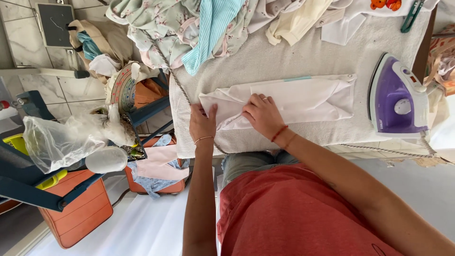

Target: Ironing and folding baby clothes on an ironing board

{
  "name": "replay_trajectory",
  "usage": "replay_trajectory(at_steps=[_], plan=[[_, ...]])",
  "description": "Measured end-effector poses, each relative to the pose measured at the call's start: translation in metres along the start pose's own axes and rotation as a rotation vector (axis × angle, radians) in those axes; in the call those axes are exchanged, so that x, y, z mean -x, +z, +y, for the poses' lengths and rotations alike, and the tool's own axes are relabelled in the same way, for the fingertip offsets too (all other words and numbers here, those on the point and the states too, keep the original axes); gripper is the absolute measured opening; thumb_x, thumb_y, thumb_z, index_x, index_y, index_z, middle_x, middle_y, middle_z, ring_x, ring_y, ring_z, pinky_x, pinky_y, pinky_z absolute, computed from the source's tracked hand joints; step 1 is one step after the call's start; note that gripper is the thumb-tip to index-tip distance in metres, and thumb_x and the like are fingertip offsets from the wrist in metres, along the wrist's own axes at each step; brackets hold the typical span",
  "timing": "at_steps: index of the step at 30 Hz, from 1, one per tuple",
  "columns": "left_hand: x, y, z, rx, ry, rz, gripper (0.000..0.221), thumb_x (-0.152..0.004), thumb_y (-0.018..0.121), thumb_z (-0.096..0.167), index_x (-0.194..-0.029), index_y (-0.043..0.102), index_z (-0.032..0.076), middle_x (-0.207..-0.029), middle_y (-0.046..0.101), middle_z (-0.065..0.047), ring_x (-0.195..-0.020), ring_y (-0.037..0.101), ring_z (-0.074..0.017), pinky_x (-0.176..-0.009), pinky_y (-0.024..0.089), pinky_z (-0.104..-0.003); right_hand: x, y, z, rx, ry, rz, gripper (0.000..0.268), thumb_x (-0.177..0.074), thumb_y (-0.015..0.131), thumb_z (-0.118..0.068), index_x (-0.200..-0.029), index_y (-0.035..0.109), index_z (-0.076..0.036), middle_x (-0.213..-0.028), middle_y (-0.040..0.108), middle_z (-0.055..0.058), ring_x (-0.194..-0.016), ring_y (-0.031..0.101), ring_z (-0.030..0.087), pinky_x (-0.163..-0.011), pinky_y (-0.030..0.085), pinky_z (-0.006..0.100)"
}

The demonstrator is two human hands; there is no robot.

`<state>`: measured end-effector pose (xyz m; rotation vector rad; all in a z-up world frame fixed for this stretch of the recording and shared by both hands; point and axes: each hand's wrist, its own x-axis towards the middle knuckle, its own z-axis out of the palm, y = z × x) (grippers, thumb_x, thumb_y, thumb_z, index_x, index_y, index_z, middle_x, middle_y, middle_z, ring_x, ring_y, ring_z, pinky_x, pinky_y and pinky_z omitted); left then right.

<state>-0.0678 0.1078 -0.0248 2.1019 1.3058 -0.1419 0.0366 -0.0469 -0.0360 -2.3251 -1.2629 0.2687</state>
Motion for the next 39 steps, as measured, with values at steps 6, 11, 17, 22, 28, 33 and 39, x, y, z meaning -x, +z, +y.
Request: replay_trajectory(at_steps=[6,11,17,22,28,33,39], plan=[[0.0,0.008,-0.006,-0.055,0.017,-0.042,0.041,-0.077,0.055,0.051,-0.09,0.043,0.013,-0.084,0.054,-0.008,-0.08,0.058,-0.0294,-0.07,0.047,-0.041,0.072,-0.012,0.025,-0.287,-0.151,-0.48,0.016,-0.079,0.051,-0.029,-0.073,0.053,-0.015,-0.077,0.048,0.003,-0.076,0.052,0.028,-0.061,0.043,0.037],[0.028,-0.006,0.04,-0.143,0.153,-0.018,0.028,-0.084,0.048,0.037,-0.085,0.039,0.01,-0.091,0.047,-0.012,-0.075,0.058,-0.0331,-0.062,0.05,-0.042,0.027,-0.091,0.008,-0.697,0.395,-0.587,0.026,-0.08,0.053,-0.021,-0.1,0.055,-0.006,-0.099,0.058,0.017,-0.098,0.051,0.034,-0.079,0.043,0.042],[0.099,-0.024,0.161,0.292,0.533,-0.369,0.028,-0.079,0.056,0.022,-0.097,0.043,0.005,-0.089,0.053,-0.016,-0.087,0.051,-0.0381,-0.068,0.045,-0.045,0.047,-0.11,0.036,-1.413,0.648,-0.198,0.051,-0.072,0.052,-0.037,-0.107,0.044,-0.001,-0.103,0.044,0.021,-0.097,0.04,0.033,-0.078,0.036,0.046],[0.087,0.027,0.163,0.443,0.597,-0.46,0.035,-0.077,0.052,0.007,-0.11,0.052,0.019,-0.095,0.065,0.004,-0.064,0.062,-0.0129,-0.057,0.049,-0.024,0.079,-0.132,0.088,-1.252,1.122,0.168,0.013,-0.079,0.064,-0.018,-0.085,0.06,-0.008,-0.069,0.062,0.004,-0.058,0.058,0.012,-0.056,0.047,0.025],[0.066,0.106,0.135,-0.217,0.969,-0.046,0.052,-0.085,0.044,0.035,-0.133,0.031,0.017,-0.139,0.03,-0.002,-0.13,0.026,-0.0187,-0.104,0.008,-0.05,0.088,-0.134,0.13,-0.868,1.068,0.169,0.028,-0.079,0.069,-0.032,-0.086,0.061,-0.006,-0.076,0.061,0.007,-0.071,0.057,0.014,-0.062,0.045,0.029],[0.068,0.121,0.136,-0.337,0.882,0.041,0.055,-0.09,0.032,0.04,-0.135,0.023,0.01,-0.143,0.02,-0.007,-0.133,0.015,-0.0215,-0.103,0.002,-0.053,0.105,-0.114,0.153,-0.627,1.077,0.27,0.043,-0.077,0.071,-0.035,-0.107,0.053,-0.009,-0.091,0.061,0.011,-0.087,0.058,0.022,-0.073,0.048,0.034],[0.068,0.138,0.139,-0.358,0.894,0.113,0.058,-0.09,0.023,0.046,-0.134,0.024,0.009,-0.142,0.022,-0.007,-0.132,0.017,-0.0227,-0.102,0.003,-0.056,0.07,-0.111,0.104,0.221,0.273,0.516,0.036,-0.093,0.033,-0.017,-0.12,0.045,0.003,-0.124,0.043,0.021,-0.117,0.038,0.036,-0.096,0.028,0.048]])
